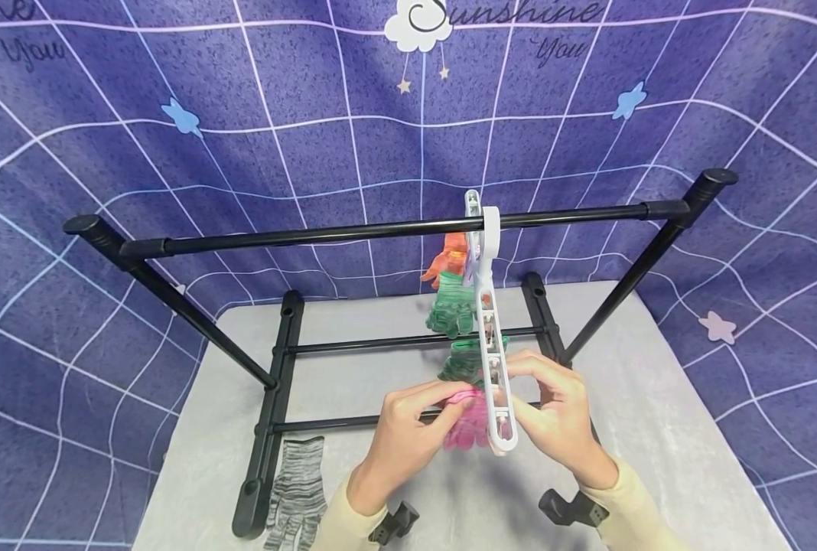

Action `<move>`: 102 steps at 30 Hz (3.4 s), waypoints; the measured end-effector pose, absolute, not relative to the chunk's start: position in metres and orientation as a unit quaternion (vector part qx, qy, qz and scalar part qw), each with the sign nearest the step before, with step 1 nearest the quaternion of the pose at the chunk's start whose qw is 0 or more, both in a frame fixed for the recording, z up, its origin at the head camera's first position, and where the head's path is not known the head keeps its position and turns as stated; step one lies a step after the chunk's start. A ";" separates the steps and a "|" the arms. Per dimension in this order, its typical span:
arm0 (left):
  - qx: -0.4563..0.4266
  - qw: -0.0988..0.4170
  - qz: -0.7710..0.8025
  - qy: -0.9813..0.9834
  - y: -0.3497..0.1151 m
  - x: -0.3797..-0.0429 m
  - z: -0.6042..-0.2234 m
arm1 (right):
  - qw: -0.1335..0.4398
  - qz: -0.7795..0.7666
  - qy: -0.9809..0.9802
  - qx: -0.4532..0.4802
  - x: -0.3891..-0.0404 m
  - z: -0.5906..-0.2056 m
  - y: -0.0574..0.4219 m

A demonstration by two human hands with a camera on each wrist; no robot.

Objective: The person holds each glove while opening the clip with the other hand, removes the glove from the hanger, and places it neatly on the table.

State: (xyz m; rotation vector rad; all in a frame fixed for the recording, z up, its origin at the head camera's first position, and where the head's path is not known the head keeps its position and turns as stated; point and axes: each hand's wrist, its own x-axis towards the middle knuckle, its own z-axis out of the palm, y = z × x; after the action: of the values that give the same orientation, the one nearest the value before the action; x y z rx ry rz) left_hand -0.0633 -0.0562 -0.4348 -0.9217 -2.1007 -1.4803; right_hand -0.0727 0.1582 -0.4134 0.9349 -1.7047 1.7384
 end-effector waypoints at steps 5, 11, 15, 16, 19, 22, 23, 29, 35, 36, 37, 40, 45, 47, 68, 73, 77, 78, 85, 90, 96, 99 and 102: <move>-0.332 0.204 -0.530 -0.753 -0.058 -0.064 -0.436 | 0.265 0.644 -0.627 0.350 -0.073 -0.413 0.158; -0.333 0.208 -0.531 -0.751 -0.060 -0.064 -0.438 | 0.268 0.644 -0.626 0.349 -0.073 -0.414 0.157; -0.333 0.208 -0.535 -0.748 -0.061 -0.063 -0.438 | 0.270 0.645 -0.622 0.351 -0.073 -0.413 0.156; -0.333 0.208 -0.536 -0.747 -0.061 -0.063 -0.438 | 0.270 0.645 -0.621 0.353 -0.073 -0.413 0.156; -0.334 0.209 -0.538 -0.745 -0.061 -0.063 -0.438 | 0.271 0.646 -0.619 0.356 -0.074 -0.413 0.156; -0.337 0.207 -0.540 -0.743 -0.061 -0.063 -0.438 | 0.269 0.646 -0.619 0.357 -0.074 -0.413 0.156; -0.337 0.207 -0.541 -0.743 -0.061 -0.063 -0.438 | 0.268 0.647 -0.619 0.357 -0.074 -0.413 0.157; -0.334 0.200 -0.540 -0.746 -0.060 -0.062 -0.438 | 0.264 0.649 -0.618 0.356 -0.074 -0.414 0.158; -0.335 0.197 -0.542 -0.745 -0.059 -0.062 -0.439 | 0.264 0.652 -0.613 0.359 -0.075 -0.415 0.159; -0.336 0.199 -0.542 -0.744 -0.059 -0.062 -0.439 | 0.264 0.652 -0.612 0.360 -0.075 -0.415 0.159; -0.337 0.200 -0.541 -0.744 -0.059 -0.062 -0.439 | 0.265 0.653 -0.611 0.362 -0.075 -0.415 0.159; -0.342 0.201 -0.541 -0.742 -0.060 -0.062 -0.439 | 0.265 0.653 -0.611 0.361 -0.075 -0.415 0.159; -0.355 0.197 -0.540 -0.737 -0.060 -0.062 -0.439 | 0.266 0.654 -0.609 0.362 -0.076 -0.415 0.159; -0.358 0.197 -0.539 -0.736 -0.061 -0.062 -0.440 | 0.266 0.654 -0.607 0.364 -0.076 -0.415 0.159; -0.361 0.196 -0.526 -0.745 -0.061 -0.063 -0.445 | 0.269 0.660 -0.602 0.359 -0.075 -0.416 0.159; -0.362 0.200 -0.520 -0.748 -0.061 -0.063 -0.448 | 0.269 0.662 -0.601 0.360 -0.075 -0.417 0.158; -0.359 0.198 -0.519 -0.750 -0.063 -0.063 -0.449 | 0.270 0.660 -0.601 0.360 -0.075 -0.417 0.158; -0.359 0.196 -0.520 -0.750 -0.064 -0.063 -0.450 | 0.270 0.660 -0.601 0.360 -0.075 -0.417 0.158; -0.358 0.188 -0.525 -0.749 -0.067 -0.064 -0.452 | 0.271 0.661 -0.598 0.364 -0.075 -0.417 0.157; -0.356 0.190 -0.526 -0.749 -0.069 -0.064 -0.455 | 0.275 0.660 -0.598 0.363 -0.076 -0.418 0.157; -0.353 0.193 -0.527 -0.749 -0.071 -0.065 -0.458 | 0.274 0.661 -0.597 0.363 -0.076 -0.418 0.157; -0.349 0.197 -0.523 -0.752 -0.073 -0.065 -0.460 | 0.275 0.661 -0.595 0.365 -0.077 -0.419 0.157; -0.340 0.202 -0.518 -0.758 -0.076 -0.065 -0.460 | 0.281 0.662 -0.591 0.366 -0.078 -0.419 0.158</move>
State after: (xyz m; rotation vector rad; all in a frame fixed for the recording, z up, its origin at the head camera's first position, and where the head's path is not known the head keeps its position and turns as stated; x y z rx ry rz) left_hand -0.0646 -0.0760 -0.4605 -0.9495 -2.1171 -1.4465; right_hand -0.0778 0.1581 -0.4185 0.9806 -1.5833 1.7734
